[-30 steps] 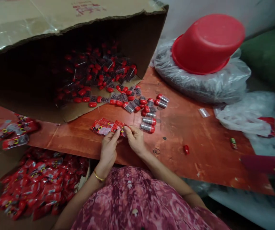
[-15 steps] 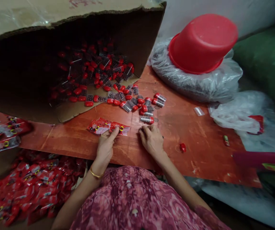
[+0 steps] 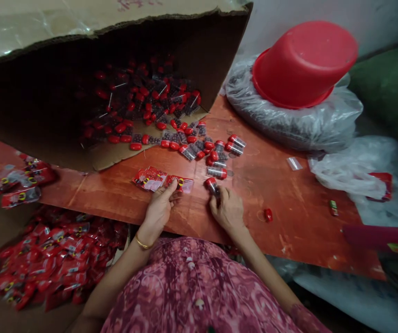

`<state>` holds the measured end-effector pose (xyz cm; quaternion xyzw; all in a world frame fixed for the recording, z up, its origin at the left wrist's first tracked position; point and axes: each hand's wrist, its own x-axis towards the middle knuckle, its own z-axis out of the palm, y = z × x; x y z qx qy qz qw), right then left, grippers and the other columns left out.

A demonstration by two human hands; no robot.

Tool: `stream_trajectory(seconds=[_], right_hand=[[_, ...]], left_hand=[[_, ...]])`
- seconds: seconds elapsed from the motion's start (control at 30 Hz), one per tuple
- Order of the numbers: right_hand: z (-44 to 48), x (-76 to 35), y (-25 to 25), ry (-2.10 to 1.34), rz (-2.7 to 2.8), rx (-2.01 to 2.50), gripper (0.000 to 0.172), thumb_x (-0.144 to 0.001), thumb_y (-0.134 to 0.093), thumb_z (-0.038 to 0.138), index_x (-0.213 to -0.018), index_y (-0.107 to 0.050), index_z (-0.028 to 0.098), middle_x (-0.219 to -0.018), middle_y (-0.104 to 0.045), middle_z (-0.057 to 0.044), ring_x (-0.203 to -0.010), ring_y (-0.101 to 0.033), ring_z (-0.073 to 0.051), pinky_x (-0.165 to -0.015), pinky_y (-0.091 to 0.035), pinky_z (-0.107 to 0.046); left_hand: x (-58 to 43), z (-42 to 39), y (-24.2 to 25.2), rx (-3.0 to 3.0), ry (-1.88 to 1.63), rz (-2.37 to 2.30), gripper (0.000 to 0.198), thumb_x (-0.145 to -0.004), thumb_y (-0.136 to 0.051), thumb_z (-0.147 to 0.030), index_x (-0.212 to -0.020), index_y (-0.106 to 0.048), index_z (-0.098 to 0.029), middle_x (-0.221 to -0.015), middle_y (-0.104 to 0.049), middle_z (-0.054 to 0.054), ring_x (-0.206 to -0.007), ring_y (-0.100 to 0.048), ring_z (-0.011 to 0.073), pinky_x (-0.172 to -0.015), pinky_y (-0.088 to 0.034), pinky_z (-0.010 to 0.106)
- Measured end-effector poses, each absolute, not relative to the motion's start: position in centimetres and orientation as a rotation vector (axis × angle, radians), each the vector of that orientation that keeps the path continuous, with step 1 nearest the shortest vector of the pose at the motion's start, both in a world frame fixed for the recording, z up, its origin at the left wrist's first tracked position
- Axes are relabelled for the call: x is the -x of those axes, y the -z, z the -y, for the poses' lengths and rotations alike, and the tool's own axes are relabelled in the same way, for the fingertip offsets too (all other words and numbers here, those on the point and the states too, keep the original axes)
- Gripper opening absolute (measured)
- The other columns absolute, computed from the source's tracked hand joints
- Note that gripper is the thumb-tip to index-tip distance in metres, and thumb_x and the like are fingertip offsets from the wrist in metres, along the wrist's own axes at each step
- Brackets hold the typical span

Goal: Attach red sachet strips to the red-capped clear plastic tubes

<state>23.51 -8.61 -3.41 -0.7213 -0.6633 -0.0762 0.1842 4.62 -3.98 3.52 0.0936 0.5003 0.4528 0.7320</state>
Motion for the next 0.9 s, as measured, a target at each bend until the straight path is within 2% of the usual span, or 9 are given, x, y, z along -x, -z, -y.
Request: stream_trajectory(seconds=[0.13, 0.27, 0.33, 0.6, 0.73, 0.9], right_hand=[[8.2, -24.3, 2.7, -0.202, 1.692, 1.917, 0.024, -0.081, -0.041, 0.024, -0.090, -0.060, 0.013, -0.068, -0.059, -0.007, -0.061, -0.050, -0.019, -0.062, -0.039, -0.032], [9.9, -24.2, -0.2, -0.865, 1.375, 1.651, 0.023, -0.084, -0.040, 0.032, -0.077, -0.057, 0.018, -0.053, -0.048, 0.003, -0.047, -0.043, -0.013, -0.047, -0.034, -0.024], [10.6, -23.6, -2.0, -1.017, 1.344, 1.537, 0.021, -0.081, -0.044, 0.032, -0.075, -0.059, 0.018, -0.053, -0.047, 0.004, -0.045, -0.040, -0.011, -0.045, -0.033, -0.023], [9.6, -21.9, -4.6, -1.152, 1.441, 1.457, 0.016, -0.072, -0.047, 0.026, -0.071, -0.060, 0.017, -0.056, -0.050, 0.004, -0.047, -0.040, -0.009, -0.047, -0.033, -0.022], [9.5, -21.7, -4.3, -1.182, 1.434, 1.401, 0.016, -0.074, -0.047, 0.028, -0.070, -0.059, 0.018, -0.054, -0.047, 0.004, -0.047, -0.040, -0.010, -0.048, -0.034, -0.022], [9.6, -21.3, -3.6, -1.124, 1.440, 1.445, 0.017, -0.076, -0.050, 0.031, -0.071, -0.060, 0.017, -0.060, -0.053, 0.001, -0.055, -0.047, -0.012, -0.052, -0.037, -0.023]], left_hand=[[-4.2, 4.0, -3.3, -0.201, -0.983, -1.088, 0.034, -0.053, -0.084, -0.034, -0.065, -0.059, -0.015, -0.052, -0.064, -0.003, -0.048, -0.060, 0.0089, -0.048, -0.045, 0.017], [-4.1, 4.1, -3.4, -0.277, -0.961, -1.100, 0.039, -0.044, -0.087, -0.039, -0.062, -0.061, -0.015, -0.052, -0.064, -0.003, -0.047, -0.059, 0.0084, -0.047, -0.044, 0.017], [-4.2, 4.2, -3.6, -0.351, -0.942, -1.093, 0.041, -0.041, -0.087, -0.041, -0.059, -0.063, -0.014, -0.052, -0.064, -0.003, -0.047, -0.058, 0.0080, -0.048, -0.044, 0.017], [-3.7, 4.0, -3.4, -0.533, -0.890, -1.055, 0.038, -0.043, -0.086, -0.043, -0.060, -0.068, -0.013, -0.060, -0.068, 0.000, -0.055, -0.058, 0.0094, -0.058, -0.044, 0.020], [-3.2, 3.8, -3.5, -0.649, -0.860, -1.041, 0.035, -0.049, -0.083, -0.043, -0.060, -0.069, -0.013, -0.061, -0.068, 0.001, -0.056, -0.056, 0.0098, -0.060, -0.044, 0.022], [-3.6, 3.8, -3.3, -0.709, -0.913, -1.027, 0.031, -0.054, -0.081, -0.040, -0.067, -0.070, -0.014, -0.065, -0.067, 0.000, -0.060, -0.057, 0.0107, -0.066, -0.046, 0.024]])
